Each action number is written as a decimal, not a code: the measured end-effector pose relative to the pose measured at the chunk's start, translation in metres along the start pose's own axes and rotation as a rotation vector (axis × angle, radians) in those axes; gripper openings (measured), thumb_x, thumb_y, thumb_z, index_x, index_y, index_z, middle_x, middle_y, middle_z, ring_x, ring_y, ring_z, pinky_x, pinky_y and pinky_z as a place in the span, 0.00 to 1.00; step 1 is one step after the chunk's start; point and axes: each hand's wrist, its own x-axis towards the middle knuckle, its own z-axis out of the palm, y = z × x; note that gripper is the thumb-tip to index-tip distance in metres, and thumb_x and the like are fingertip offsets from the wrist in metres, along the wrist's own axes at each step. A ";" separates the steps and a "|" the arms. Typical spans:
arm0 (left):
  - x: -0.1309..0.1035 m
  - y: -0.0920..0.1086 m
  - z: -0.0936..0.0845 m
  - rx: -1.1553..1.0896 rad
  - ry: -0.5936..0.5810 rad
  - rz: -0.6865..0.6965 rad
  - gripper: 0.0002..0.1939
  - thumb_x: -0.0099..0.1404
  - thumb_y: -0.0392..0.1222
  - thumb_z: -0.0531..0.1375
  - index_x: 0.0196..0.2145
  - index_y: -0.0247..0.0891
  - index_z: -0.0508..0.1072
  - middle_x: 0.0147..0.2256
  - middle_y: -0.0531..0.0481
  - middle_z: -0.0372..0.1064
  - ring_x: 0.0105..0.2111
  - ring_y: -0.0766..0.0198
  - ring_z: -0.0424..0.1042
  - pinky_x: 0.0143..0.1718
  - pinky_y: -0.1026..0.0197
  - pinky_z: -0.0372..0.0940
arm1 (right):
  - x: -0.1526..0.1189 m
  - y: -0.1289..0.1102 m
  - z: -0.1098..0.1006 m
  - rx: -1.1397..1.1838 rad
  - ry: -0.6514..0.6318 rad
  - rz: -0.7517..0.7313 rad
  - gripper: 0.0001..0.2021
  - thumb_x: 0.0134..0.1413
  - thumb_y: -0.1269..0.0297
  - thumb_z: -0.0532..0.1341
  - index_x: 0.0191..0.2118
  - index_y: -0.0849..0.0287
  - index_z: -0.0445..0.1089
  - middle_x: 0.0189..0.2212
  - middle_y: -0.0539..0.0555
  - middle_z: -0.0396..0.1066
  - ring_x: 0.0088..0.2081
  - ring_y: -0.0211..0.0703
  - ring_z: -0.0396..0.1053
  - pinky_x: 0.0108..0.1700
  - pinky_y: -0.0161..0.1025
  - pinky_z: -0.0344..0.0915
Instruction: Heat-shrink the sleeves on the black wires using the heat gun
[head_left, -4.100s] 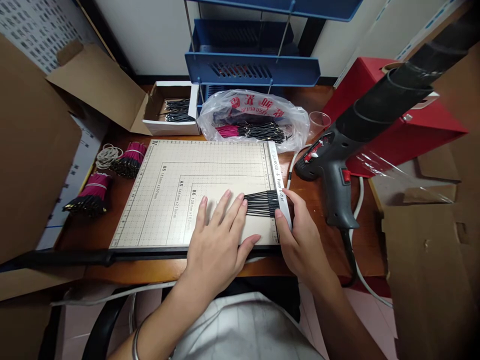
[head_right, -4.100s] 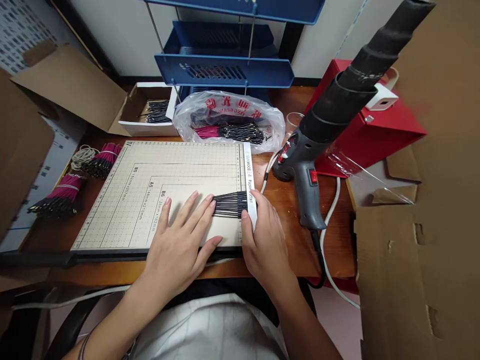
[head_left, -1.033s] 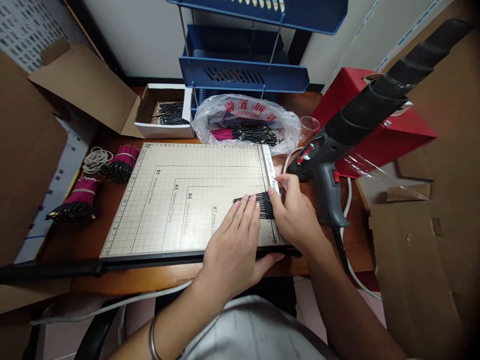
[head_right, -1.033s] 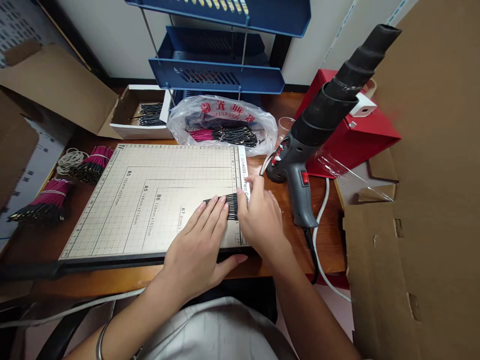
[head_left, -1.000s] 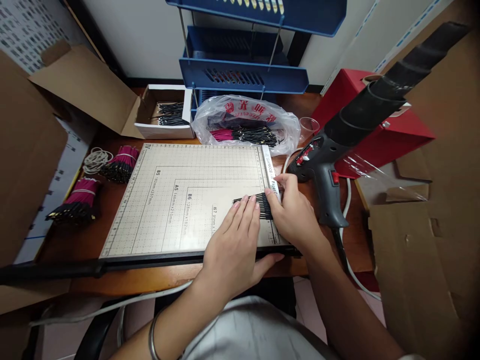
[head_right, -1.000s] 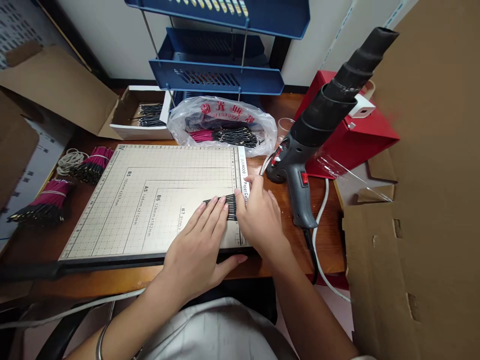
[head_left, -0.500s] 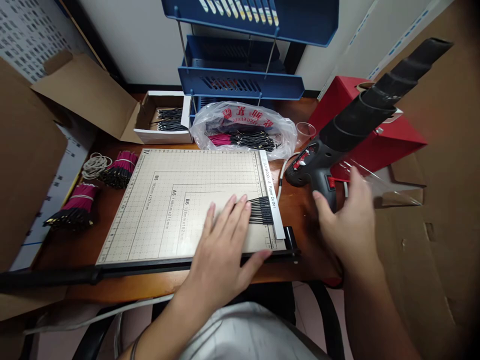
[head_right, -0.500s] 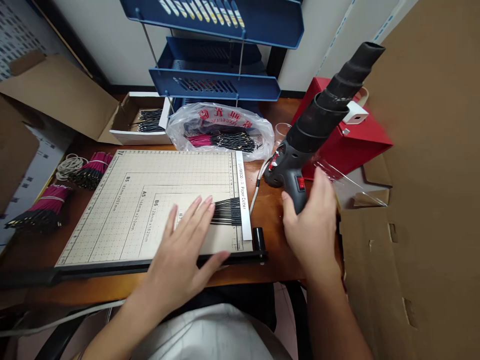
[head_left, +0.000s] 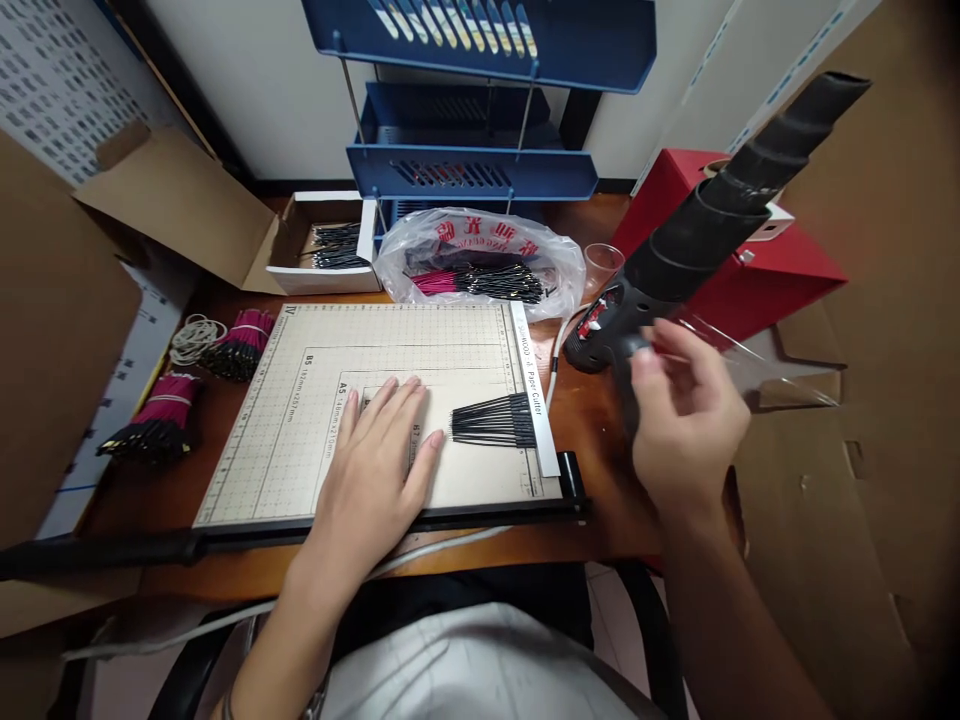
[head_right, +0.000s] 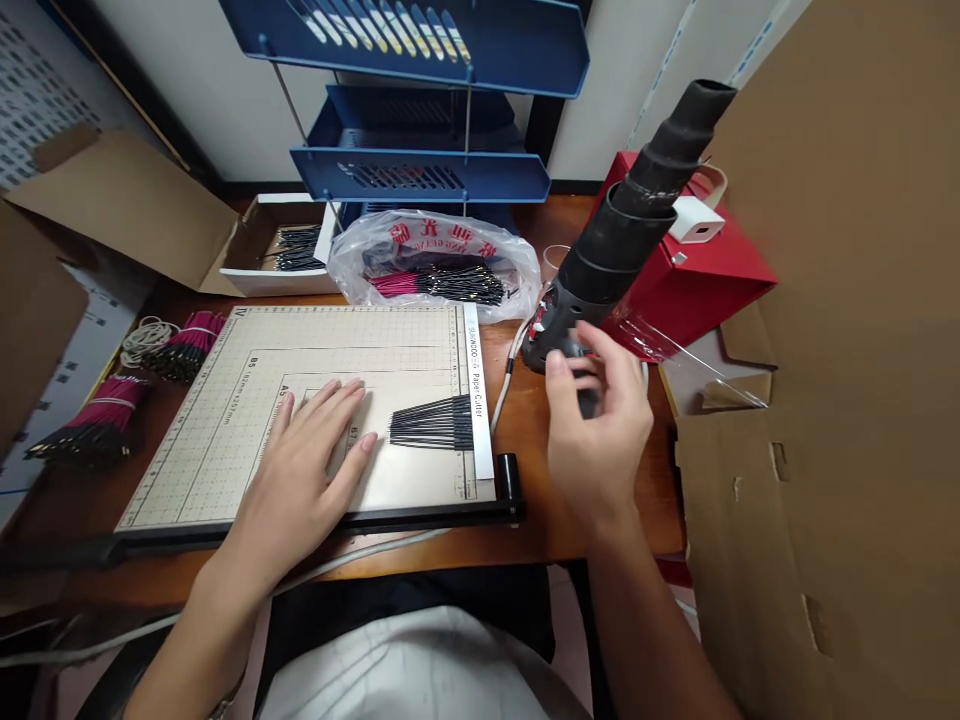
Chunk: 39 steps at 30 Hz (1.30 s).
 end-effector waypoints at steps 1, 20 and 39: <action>0.000 0.000 0.001 -0.004 -0.007 -0.009 0.25 0.76 0.47 0.51 0.64 0.31 0.66 0.65 0.38 0.65 0.68 0.47 0.59 0.71 0.36 0.46 | 0.008 -0.002 0.005 0.264 -0.093 0.144 0.27 0.60 0.41 0.58 0.54 0.57 0.72 0.51 0.61 0.73 0.43 0.49 0.74 0.47 0.52 0.74; 0.003 0.003 0.005 -0.087 -0.001 -0.103 0.21 0.74 0.45 0.54 0.60 0.35 0.70 0.64 0.41 0.66 0.67 0.48 0.60 0.70 0.39 0.53 | 0.049 -0.033 0.046 1.786 -0.473 0.821 0.25 0.46 0.44 0.68 0.48 0.52 0.72 0.40 0.50 0.76 0.22 0.30 0.61 0.20 0.31 0.68; 0.025 0.004 -0.007 -0.247 -0.095 -0.340 0.06 0.67 0.48 0.65 0.33 0.49 0.81 0.35 0.54 0.79 0.40 0.55 0.70 0.47 0.49 0.53 | -0.010 -0.021 0.003 0.605 0.075 0.110 0.22 0.45 0.40 0.70 0.27 0.56 0.72 0.24 0.48 0.70 0.21 0.37 0.65 0.16 0.36 0.61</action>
